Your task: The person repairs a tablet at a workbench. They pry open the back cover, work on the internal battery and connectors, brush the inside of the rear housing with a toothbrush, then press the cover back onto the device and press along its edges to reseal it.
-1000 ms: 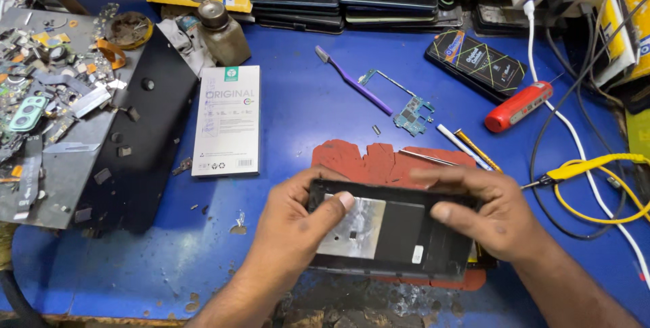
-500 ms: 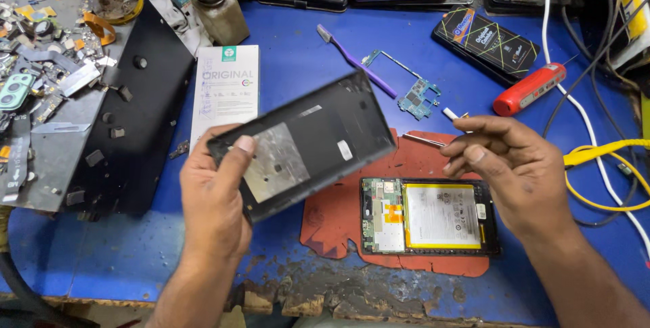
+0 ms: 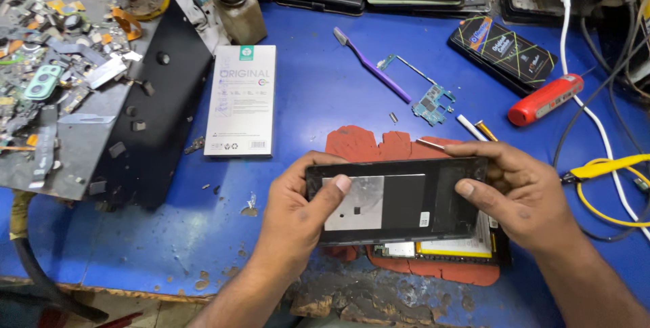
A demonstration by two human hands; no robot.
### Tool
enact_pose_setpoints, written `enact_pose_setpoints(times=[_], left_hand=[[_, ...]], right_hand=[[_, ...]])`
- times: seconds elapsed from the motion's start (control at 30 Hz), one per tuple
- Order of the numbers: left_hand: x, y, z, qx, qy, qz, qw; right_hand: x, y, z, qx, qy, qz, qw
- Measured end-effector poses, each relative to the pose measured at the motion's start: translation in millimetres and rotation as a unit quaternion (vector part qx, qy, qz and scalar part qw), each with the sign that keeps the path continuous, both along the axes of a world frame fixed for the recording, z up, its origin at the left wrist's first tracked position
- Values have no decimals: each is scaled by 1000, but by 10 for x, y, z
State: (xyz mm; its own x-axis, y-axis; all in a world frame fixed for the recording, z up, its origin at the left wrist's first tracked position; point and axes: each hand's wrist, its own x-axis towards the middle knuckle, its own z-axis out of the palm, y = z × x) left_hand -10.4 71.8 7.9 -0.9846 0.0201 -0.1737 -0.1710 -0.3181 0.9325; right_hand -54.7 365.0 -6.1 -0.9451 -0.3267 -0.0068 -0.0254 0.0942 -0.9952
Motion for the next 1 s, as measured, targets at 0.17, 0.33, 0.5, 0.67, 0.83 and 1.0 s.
enact_pose_setpoints(times=[0.17, 0.33, 0.5, 0.67, 0.83, 1.0], left_hand=[[7, -6, 21, -79, 50, 4, 996], [87, -16, 149, -117, 69, 28, 990], [126, -37, 249, -178, 228, 38, 956], [162, -28, 278, -253, 322, 99, 907], [130, 69, 279, -312, 314, 147, 885], [67, 188, 281, -390, 346, 193, 831]], right_hand=[[21, 57, -77, 16, 51, -24, 998], [51, 74, -182, 6, 130, -47, 990], [94, 54, -142, -5, 198, -73, 978], [169, -34, -21, 50, 261, -108, 958], [213, -120, 77, 127, 326, -120, 929], [205, -117, 115, 113, 316, -109, 936]])
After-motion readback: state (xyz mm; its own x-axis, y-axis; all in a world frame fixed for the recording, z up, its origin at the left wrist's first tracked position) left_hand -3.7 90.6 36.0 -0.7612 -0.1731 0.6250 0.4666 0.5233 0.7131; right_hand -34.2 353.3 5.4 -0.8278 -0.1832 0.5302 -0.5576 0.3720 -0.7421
